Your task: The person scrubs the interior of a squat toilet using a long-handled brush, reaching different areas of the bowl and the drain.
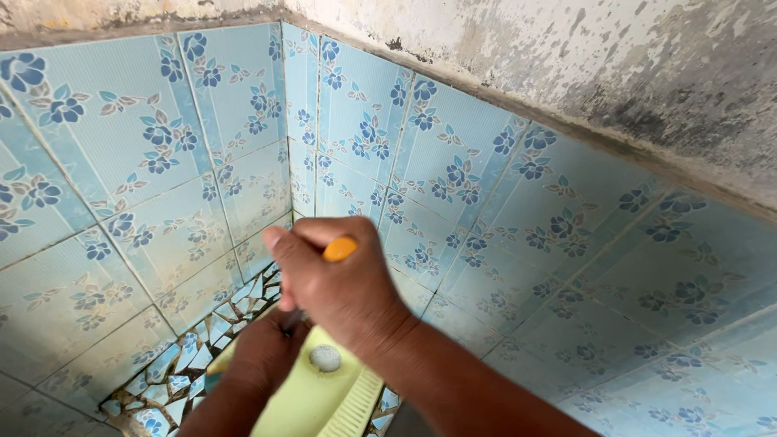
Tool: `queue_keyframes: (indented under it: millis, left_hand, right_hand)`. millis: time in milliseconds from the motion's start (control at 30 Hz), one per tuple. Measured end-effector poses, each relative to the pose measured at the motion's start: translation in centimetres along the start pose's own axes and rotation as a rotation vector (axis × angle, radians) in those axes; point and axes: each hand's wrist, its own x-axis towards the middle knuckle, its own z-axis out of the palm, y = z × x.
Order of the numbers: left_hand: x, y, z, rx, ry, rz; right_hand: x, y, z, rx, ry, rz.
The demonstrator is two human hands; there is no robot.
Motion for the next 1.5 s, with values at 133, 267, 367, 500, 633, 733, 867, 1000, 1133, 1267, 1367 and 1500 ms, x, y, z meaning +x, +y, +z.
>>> queue_keyframes:
  millis: [133, 267, 367, 500, 633, 733, 867, 1000, 1133, 1267, 1367, 1500]
  left_hand:
    - [-2.6, 0.3, 3.3, 0.043, -0.124, -0.159]
    - [-4.5, 0.1, 5.3, -0.094, -0.136, -0.145]
    - [-5.4, 1.3, 4.6, -0.119, -0.178, -0.141]
    - [-6.6, 6.3, 2.5, -0.134, -0.226, 0.005]
    - [-7.3, 12.2, 0.3, -0.126, -0.253, 0.048]
    - [-7.2, 14.1, -0.8, -0.168, -0.250, 0.029]
    - [-6.5, 11.8, -2.6, -0.177, -0.047, 0.037]
    - [-5.8, 6.6, -5.7, -0.102, 0.166, -0.028]
    - [-5.0, -0.2, -7.1, -0.008, 0.164, -0.211]
    - [-4.5, -7.2, -4.7, -0.012, 0.087, -0.292]
    - [-4.6, -9.4, -4.3, 0.027, 0.089, -0.325]
    - [-5.1, -6.7, -5.7, 0.098, 0.023, -0.381]
  right_hand:
    - [0.0, -0.2, -2.9, 0.032, -0.104, 0.123]
    - [-1.2, -0.8, -3.5, -0.046, -0.196, 0.263]
    - [-1.6, -2.4, -3.7, -0.087, -0.230, 0.245]
    - [-0.8, -6.0, -5.3, -0.106, -0.171, 0.179]
    - [-0.2, -9.7, -7.1, -0.021, -0.107, 0.022]
    - [-0.4, -11.2, -7.1, 0.026, -0.075, -0.111]
    - [-1.3, -11.1, -5.7, -0.052, -0.056, -0.125]
    - [-1.6, -7.3, -2.9, 0.088, -0.146, -0.177]
    - [-2.1, -2.0, 0.7, 0.128, -0.239, -0.097]
    - [-3.2, 1.8, 3.3, -0.029, -0.422, -0.060]
    - [-3.5, 2.4, 4.0, 0.018, -0.417, -0.059]
    - [-2.6, 1.4, 4.7, -0.011, -0.351, -0.030]
